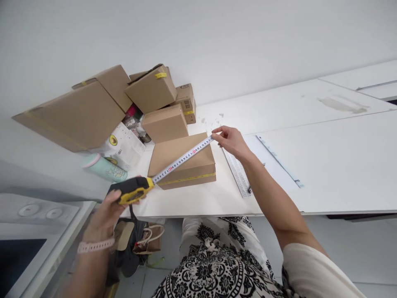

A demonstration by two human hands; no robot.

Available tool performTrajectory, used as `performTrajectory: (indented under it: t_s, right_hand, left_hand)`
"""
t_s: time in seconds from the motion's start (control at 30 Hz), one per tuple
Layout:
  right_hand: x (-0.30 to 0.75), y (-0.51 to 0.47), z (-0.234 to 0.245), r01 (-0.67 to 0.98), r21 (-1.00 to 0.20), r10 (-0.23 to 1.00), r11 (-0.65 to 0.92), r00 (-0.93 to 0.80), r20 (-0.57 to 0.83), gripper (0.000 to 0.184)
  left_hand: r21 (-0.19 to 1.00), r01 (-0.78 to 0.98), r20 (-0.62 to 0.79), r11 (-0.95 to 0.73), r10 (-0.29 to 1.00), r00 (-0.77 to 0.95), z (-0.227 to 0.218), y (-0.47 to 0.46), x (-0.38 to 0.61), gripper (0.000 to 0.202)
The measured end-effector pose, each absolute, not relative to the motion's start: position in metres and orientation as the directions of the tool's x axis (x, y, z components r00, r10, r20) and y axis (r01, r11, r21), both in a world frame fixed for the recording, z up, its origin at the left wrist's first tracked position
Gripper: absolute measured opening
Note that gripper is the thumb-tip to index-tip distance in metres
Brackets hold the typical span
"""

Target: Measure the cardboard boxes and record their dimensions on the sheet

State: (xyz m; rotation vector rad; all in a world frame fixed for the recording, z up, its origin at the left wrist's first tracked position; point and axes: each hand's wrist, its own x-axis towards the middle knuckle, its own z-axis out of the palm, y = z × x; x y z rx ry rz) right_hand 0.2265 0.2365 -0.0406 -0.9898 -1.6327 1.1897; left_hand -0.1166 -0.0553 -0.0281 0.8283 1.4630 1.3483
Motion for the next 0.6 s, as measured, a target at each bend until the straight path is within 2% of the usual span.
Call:
performTrajectory:
  t_s: [0.13,0.27,0.33,0.4,0.5,0.6]
  right_hand:
    - [0.202,0.253,-0.034,0.084,-0.944,0.903,0.32,-0.33,0.276,0.039]
    - [0.167,0.272,-0.042,0.184,-0.901,0.84,0.394,-0.47,0.272,0.03]
    - [0.152,0.281,-0.045,0.254,-0.859,0.824,0.444,-0.493,0.28,0.028]
    - [0.142,0.29,-0.046,0.331,-0.818,0.83,0.471,-0.481,0.283,0.028]
    - [0.133,0.3,-0.048,0.443,-0.776,0.857,0.449,-0.46,0.234,0.025]
    - [0.129,0.305,-0.054,0.457,-0.787,0.865,0.414,-0.466,0.185,0.018]
  left_hand:
    - [0.888,-0.343,-0.321,0.307,0.947,0.017,-0.058,-0.083,-0.051,0.058]
    - [0.772,-0.491,-0.313,0.403,0.914,0.257,-0.074,-0.079,0.015,0.084]
    - [0.753,-0.541,-0.272,0.375,0.925,0.264,-0.071,-0.066,0.04,0.085]
    - [0.756,-0.566,-0.23,0.329,0.943,0.241,-0.064,-0.05,0.058,0.076]
    - [0.749,-0.597,-0.191,0.289,0.956,0.224,-0.054,-0.03,0.072,0.06]
    - [0.726,-0.626,-0.196,0.285,0.958,0.209,-0.051,-0.023,0.081,0.054]
